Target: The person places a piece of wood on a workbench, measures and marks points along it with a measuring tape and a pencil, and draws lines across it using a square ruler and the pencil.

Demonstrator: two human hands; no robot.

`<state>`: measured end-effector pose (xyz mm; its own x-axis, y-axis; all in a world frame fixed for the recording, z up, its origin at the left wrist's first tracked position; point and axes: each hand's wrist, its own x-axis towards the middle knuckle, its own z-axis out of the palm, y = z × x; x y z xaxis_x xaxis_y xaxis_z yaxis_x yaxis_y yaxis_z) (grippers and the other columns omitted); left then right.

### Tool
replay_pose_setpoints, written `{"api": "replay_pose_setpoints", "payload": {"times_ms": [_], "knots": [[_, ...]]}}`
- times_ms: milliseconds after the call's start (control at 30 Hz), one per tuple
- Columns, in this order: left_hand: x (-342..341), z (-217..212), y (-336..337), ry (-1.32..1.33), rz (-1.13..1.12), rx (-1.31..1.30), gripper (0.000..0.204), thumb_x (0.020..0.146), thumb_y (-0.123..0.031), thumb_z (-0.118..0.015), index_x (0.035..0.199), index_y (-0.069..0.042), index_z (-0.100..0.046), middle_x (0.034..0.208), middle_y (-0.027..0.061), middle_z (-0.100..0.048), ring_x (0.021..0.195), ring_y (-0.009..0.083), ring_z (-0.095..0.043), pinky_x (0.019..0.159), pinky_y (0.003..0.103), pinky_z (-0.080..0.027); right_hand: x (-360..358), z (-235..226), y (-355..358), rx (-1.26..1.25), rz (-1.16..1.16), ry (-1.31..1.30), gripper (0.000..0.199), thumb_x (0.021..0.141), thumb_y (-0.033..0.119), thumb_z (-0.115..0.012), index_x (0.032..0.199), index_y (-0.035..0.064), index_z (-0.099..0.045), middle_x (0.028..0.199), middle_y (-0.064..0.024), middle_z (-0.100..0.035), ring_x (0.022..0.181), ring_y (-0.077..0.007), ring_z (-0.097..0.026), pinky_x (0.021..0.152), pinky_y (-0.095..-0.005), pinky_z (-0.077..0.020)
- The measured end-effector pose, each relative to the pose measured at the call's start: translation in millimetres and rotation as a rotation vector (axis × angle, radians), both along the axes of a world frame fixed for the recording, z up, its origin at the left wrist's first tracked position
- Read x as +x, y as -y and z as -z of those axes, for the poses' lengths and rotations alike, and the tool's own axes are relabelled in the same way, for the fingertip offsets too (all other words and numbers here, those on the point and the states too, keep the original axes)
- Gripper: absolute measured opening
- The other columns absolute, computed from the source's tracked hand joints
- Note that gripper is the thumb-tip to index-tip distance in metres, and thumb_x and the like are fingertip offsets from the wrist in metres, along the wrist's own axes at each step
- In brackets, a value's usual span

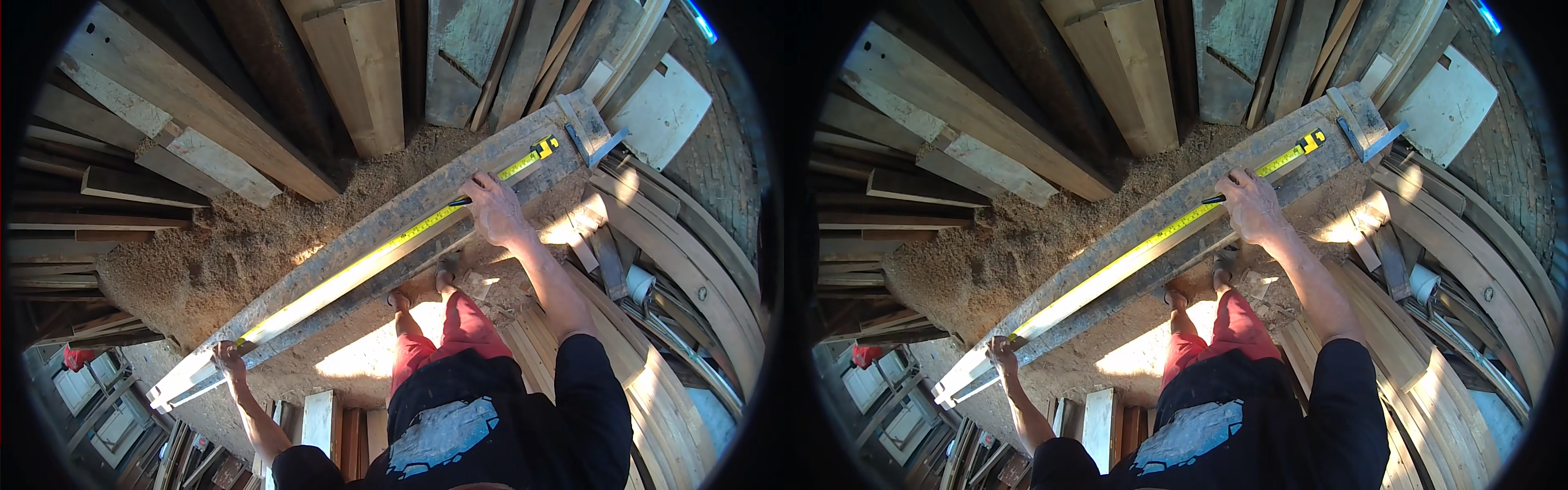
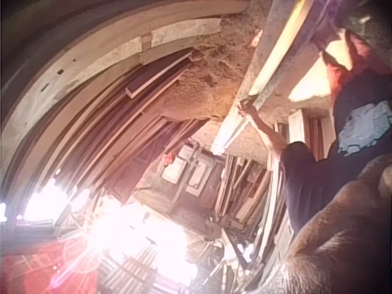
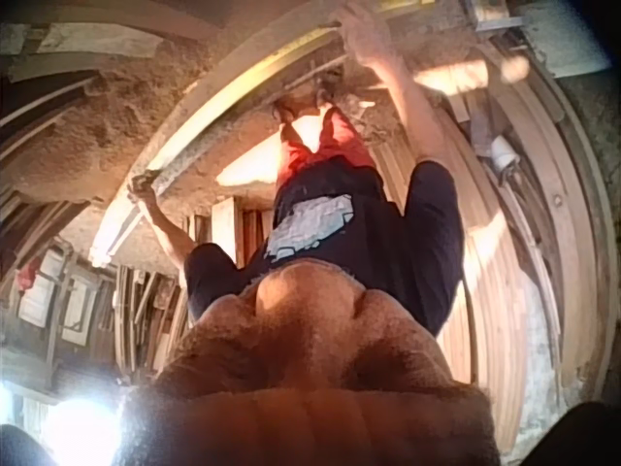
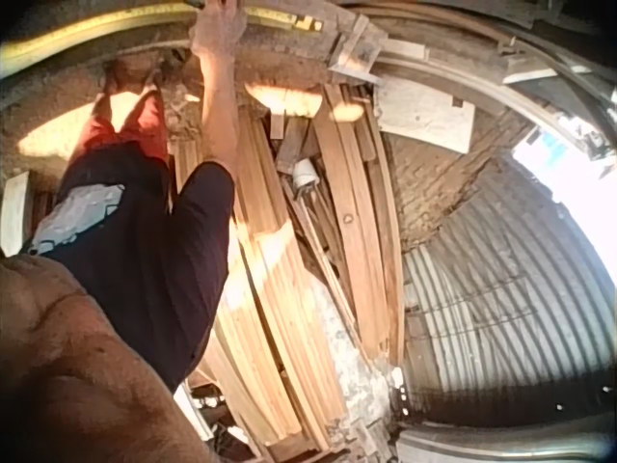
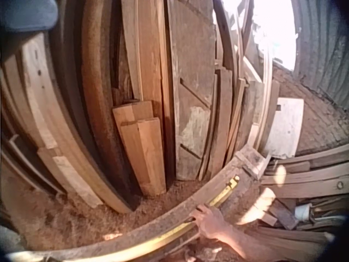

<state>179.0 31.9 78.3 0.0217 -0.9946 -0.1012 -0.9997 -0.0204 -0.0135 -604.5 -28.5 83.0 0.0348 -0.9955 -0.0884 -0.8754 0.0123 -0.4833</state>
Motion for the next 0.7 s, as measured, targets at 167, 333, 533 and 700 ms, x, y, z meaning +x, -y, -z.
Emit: {"api": "replay_pose_setpoints", "payload": {"times_ms": [167,333,533,700], "knots": [[2.3,0.8,0.7,0.005,0.069,0.015,0.010,0.091,-0.014,-0.064,0.100,-0.016,-0.063,0.117,0.0098,-0.067,0.121,0.0337,-0.058,0.107,0.052,-0.037,1.4,-6.0,-1.9,0.037,0.050,0.041,0.029,0.084,0.002,-0.069,0.113,0.0056,-0.067,0.116,-0.0145,-0.062,0.115,-0.0407,-0.059,0.098,-0.0492,-0.0501],[-0.4,8.8,3.9,-0.044,0.106,-0.091,0.009,0.091,-0.009,-0.063,0.098,-0.014,-0.063,0.111,0.0093,-0.068,0.128,0.0359,-0.057,0.108,0.053,-0.035,-2.6,-14.7,1.0,0.049,0.083,0.141,0.031,0.086,0.001,-0.069,0.116,0.0040,-0.066,0.115,-0.0169,-0.063,0.113,-0.0418,-0.059,0.097,-0.0497,-0.0496],[3.2,8.4,2.8,-0.070,0.014,0.077,0.010,0.091,-0.013,-0.064,0.101,-0.013,-0.064,0.130,0.0133,-0.066,0.131,0.0335,-0.055,0.110,0.052,-0.036,11.4,-19.3,-1.4,-0.020,0.156,0.168,0.034,0.085,0.000,-0.069,0.119,0.0041,-0.065,0.114,-0.0183,-0.064,0.110,-0.0428,-0.061,0.095,-0.0487,-0.0505],[9.4,-4.5,4.9,-0.025,-0.139,0.252,0.015,0.091,-0.018,-0.068,0.105,-0.012,-0.068,0.126,0.0111,-0.069,0.122,0.0332,-0.060,0.105,0.050,-0.042,55.7,-16.3,-1.0,-0.058,0.106,0.240,0.038,0.086,0.006,-0.073,0.123,0.0065,-0.066,0.113,-0.0182,-0.065,0.108,-0.0420,-0.063,0.092,-0.0488,-0.0523]]}}
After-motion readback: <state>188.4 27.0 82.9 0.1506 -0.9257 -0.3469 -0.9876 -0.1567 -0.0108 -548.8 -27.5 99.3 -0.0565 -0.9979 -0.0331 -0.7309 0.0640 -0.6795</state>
